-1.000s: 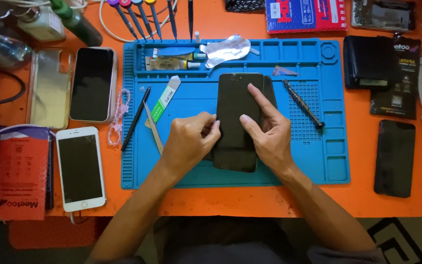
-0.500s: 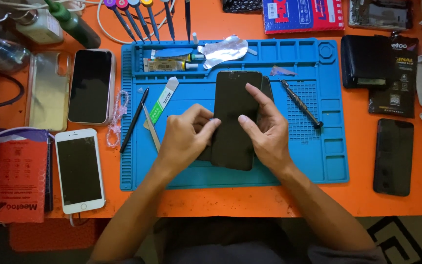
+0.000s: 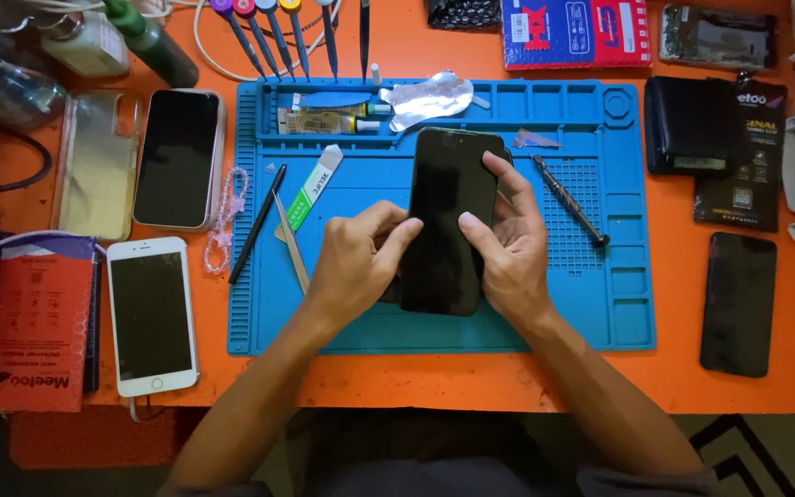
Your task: The person removes the back cover of a green smartphone, applies adhesive from a tube around the internal frame, and reattaches the back cover. The person then presses the edges to secure the cover and briefly connects the phone to a charging cable.
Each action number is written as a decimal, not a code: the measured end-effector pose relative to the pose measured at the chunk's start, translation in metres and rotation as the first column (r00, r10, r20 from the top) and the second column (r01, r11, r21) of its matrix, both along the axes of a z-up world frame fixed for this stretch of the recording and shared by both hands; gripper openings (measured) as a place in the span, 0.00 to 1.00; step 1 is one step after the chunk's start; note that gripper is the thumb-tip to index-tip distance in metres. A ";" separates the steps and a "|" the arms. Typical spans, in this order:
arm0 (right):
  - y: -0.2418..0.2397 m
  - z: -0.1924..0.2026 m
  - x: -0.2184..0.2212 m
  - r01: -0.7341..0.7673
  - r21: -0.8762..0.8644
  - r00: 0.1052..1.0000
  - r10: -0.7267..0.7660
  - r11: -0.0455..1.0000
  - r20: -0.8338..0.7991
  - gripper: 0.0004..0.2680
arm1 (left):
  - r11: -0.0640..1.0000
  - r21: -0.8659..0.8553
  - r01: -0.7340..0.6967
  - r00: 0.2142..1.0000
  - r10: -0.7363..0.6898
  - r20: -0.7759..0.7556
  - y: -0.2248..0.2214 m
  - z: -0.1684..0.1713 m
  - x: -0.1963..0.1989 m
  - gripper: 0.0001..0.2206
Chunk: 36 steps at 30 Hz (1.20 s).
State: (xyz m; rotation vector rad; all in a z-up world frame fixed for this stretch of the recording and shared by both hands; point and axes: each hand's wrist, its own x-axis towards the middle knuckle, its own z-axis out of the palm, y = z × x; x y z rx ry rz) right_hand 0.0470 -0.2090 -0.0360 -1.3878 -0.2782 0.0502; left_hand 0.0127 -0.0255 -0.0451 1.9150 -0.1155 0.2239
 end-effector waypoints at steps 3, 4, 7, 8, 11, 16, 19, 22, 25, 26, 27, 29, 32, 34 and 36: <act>0.003 0.003 -0.001 0.024 -0.050 1.000 -0.023 0.998 0.021 0.23 | 0.986 0.166 -0.034 0.996 0.020 0.084 0.000 0.001 0.001 0.09; 0.004 0.005 -0.003 0.020 -0.050 1.000 -0.019 0.999 0.021 0.23 | 0.985 0.166 -0.037 0.996 0.023 0.085 -0.001 -0.002 0.000 0.09; 0.006 0.007 -0.004 0.039 -0.087 0.999 -0.037 0.995 0.020 0.23 | 0.867 0.477 -0.143 0.977 0.048 0.205 -0.005 -0.008 -0.002 0.10; 0.006 0.006 -0.003 0.039 -0.066 0.999 -0.037 0.997 0.017 0.23 | 0.842 0.515 -0.161 0.971 0.042 0.235 -0.005 -0.008 -0.003 0.10; 0.005 0.001 0.000 0.054 -0.023 0.998 -0.053 0.998 0.018 0.23 | 0.795 0.579 -0.181 0.961 0.019 0.274 -0.006 -0.002 -0.004 0.10; 0.001 0.000 0.000 0.043 -0.071 0.999 -0.040 0.997 0.037 0.23 | 0.728 0.657 -0.196 0.953 -0.017 0.303 -0.007 -0.015 -0.003 0.08; 0.001 -0.002 0.001 0.025 -0.057 1.000 -0.024 0.998 0.012 0.23 | 0.618 0.735 -0.279 0.930 -0.017 0.367 -0.007 -0.013 -0.003 0.11; 0.001 -0.003 0.000 0.014 -0.059 1.000 -0.015 0.998 -0.018 0.23 | 0.509 0.781 -0.362 0.893 -0.052 0.447 -0.006 -0.014 -0.004 0.12; 0.003 0.000 0.000 0.006 -0.102 1.000 -0.005 0.995 0.008 0.23 | 0.441 0.803 -0.401 0.876 -0.073 0.477 -0.006 -0.012 -0.003 0.12; 0.003 0.002 0.000 0.013 -0.100 1.000 -0.012 0.995 0.006 0.23 | 0.472 0.778 -0.414 0.867 -0.057 0.496 -0.006 -0.010 -0.003 0.12; 0.004 0.004 0.000 0.017 -0.097 1.000 -0.017 0.995 0.002 0.23 | 0.501 0.752 -0.428 0.858 -0.038 0.513 -0.005 -0.009 -0.004 0.13; 0.004 -0.001 0.001 0.019 0.001 0.997 -0.019 1.000 -0.070 0.23 | 0.570 0.712 -0.409 0.864 -0.010 0.504 -0.005 -0.008 -0.004 0.12; 0.003 -0.003 0.001 0.036 0.131 0.983 -0.012 0.991 -0.182 0.24 | 0.687 0.624 -0.372 0.868 0.021 0.495 -0.004 -0.006 -0.003 0.12; 0.003 -0.006 0.003 0.040 0.165 0.976 -0.003 0.985 -0.218 0.24 | 0.732 0.579 -0.359 0.865 0.029 0.500 -0.003 -0.006 -0.001 0.12; 0.001 -0.014 0.005 0.042 0.240 0.961 0.026 0.970 -0.274 0.25 | 0.802 0.503 -0.321 0.880 0.056 0.472 -0.001 -0.009 -0.001 0.11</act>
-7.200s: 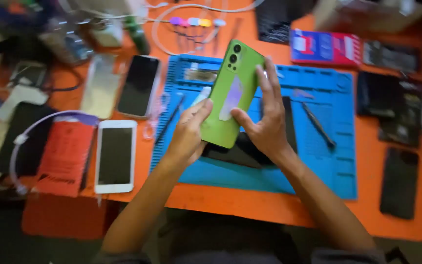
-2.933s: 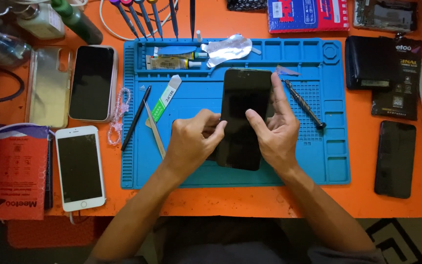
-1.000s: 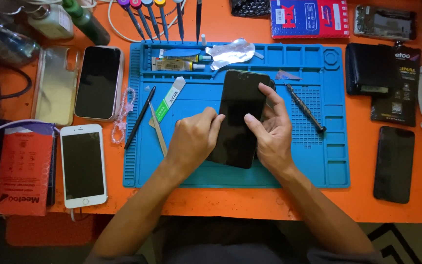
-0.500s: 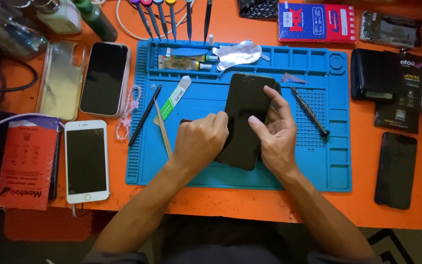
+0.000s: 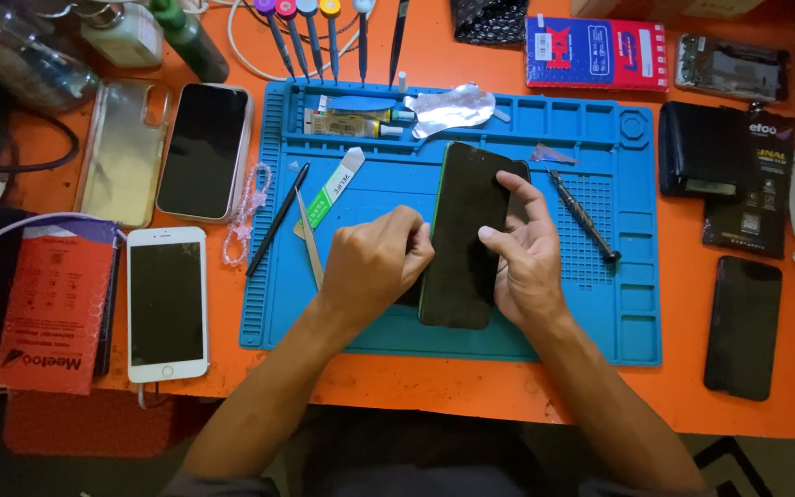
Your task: The person removes the back cover of a green smartphone, applies adhesive from a tube around the internal frame, and reattaches the back cover. The person then presses the edges to secure the cover and briefly connects the phone to a charging cable.
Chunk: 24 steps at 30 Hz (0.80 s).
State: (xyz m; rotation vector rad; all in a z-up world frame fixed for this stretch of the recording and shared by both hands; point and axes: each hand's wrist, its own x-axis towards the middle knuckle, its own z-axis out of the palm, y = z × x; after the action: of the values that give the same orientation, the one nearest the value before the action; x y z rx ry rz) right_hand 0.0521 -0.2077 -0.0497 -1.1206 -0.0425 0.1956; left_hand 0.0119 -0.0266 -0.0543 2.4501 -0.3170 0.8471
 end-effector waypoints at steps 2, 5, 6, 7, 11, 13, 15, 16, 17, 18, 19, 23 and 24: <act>0.001 -0.001 -0.002 0.001 0.025 1.000 -0.001 1.000 -0.022 0.25 | 1.000 -0.030 0.003 1.000 -0.003 0.004 -0.002 0.001 -0.001 0.11; -0.001 -0.001 -0.002 0.006 0.070 0.998 -0.002 0.998 -0.064 0.24 | 0.997 -0.071 -0.005 1.000 0.006 0.017 -0.006 0.001 0.000 0.11; -0.001 -0.001 -0.003 0.009 0.090 0.996 -0.001 0.996 -0.087 0.24 | 0.996 -0.083 -0.019 1.000 0.021 0.023 -0.007 0.001 0.000 0.10; -0.002 -0.004 -0.003 0.004 0.090 0.996 0.004 0.996 -0.086 0.24 | 0.996 -0.083 -0.024 0.999 0.026 0.023 -0.007 0.003 -0.002 0.10; -0.002 -0.003 -0.006 -0.013 0.138 0.999 0.020 0.990 -0.048 0.24 | 0.923 -0.363 0.128 0.982 -0.169 -0.083 -0.010 0.013 -0.004 0.10; -0.002 -0.002 -0.006 -0.021 0.152 0.999 0.024 0.988 -0.022 0.23 | 0.830 -0.529 0.177 0.954 -0.276 -0.115 -0.011 0.020 -0.007 0.10; -0.002 -0.008 -0.007 0.006 0.185 1.000 -0.006 0.983 0.002 0.22 | 0.649 -0.725 0.231 0.870 -0.472 -0.146 -0.011 0.029 -0.014 0.08; -0.002 -0.009 -0.008 0.001 0.185 1.000 -0.001 0.983 0.001 0.22 | 0.650 -0.725 0.227 0.872 -0.467 -0.146 -0.010 0.028 -0.014 0.08; -0.002 -0.010 -0.009 0.002 0.146 1.000 -0.005 0.989 0.022 0.22 | 0.633 -0.732 0.251 0.846 -0.511 -0.151 -0.010 0.027 -0.014 0.05; -0.003 -0.011 -0.009 0.003 0.106 0.999 -0.008 0.994 0.043 0.22 | 0.615 -0.739 0.275 0.818 -0.553 -0.156 -0.009 0.027 -0.013 0.03; -0.003 -0.010 -0.009 0.003 0.106 0.999 -0.008 0.994 0.044 0.22 | 0.615 -0.739 0.275 0.818 -0.553 -0.156 -0.008 0.029 -0.014 0.03; -0.002 -0.010 -0.010 -0.041 0.018 0.996 0.039 0.999 0.085 0.26 | 0.556 -0.774 0.301 0.759 -0.631 -0.158 -0.005 0.032 -0.014 0.05; -0.002 -0.010 -0.011 -0.043 -0.003 0.994 0.043 0.999 0.099 0.27 | 0.541 -0.779 0.318 0.748 -0.648 -0.144 -0.005 0.032 -0.014 0.06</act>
State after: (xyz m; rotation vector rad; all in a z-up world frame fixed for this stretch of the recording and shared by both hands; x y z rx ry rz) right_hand 0.0414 -0.2092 -0.0598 -1.1306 -0.1549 0.1780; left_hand -0.0022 -0.0318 -0.0227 1.5747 -0.4024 0.0987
